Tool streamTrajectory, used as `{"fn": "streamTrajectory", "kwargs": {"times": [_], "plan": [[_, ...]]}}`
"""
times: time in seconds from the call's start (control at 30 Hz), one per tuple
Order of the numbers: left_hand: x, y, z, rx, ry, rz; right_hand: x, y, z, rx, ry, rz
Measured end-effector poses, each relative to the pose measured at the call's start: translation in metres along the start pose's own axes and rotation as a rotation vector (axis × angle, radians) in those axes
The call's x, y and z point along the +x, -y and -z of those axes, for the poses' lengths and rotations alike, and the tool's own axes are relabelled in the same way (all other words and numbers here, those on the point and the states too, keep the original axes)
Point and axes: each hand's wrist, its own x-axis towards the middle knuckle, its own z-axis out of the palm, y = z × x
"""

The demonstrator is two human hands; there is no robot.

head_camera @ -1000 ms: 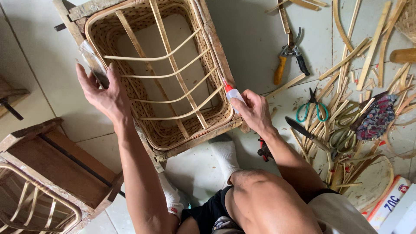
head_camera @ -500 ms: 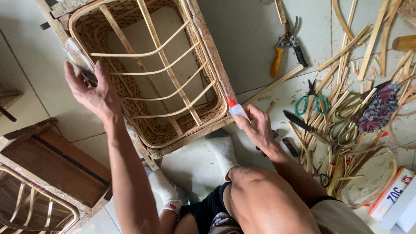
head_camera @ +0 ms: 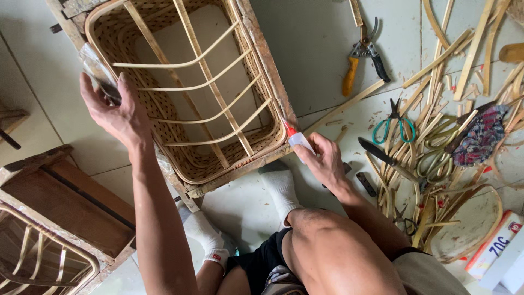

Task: The person assembles a woven basket by hammering a wooden frame, applying glue to the joints, and pressing the woven material into place. They use a hammer, pliers, scissors, and a glue bottle to secure the structure.

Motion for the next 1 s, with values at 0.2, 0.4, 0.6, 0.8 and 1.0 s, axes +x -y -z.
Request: {"fn": "streamTrajectory", "kwargs": {"times": [0.2, 0.4, 0.6, 0.8, 1.0], "plan": [[-0.001, 0.008, 0.003, 0.015, 0.006, -0.035, -0.027, -0.014, 0.002, -0.007, 0.001, -0.015], [0.007, -0.016, 0.004, -0.095, 0.1, -0.087, -0.056, -0.025, 0.01, 0.072, 0.076, -0.069], [-0.014, -0.09, 0.086, 0.449, 0.749, 0.365, -0.06, -0.009, 0.033, -0.029, 0.082, 0.16], [-0.106, -0.128, 0.185, 0.566, 1.056, 0.348, -0.024, 0.025, 0.059, -0.46, 0.084, 0.642], [-0.188, -0.096, 0.171, -0.007, 0.817, 0.603, -0.009, 0.046, 0.058, -0.578, 0.118, 0.738]]}}
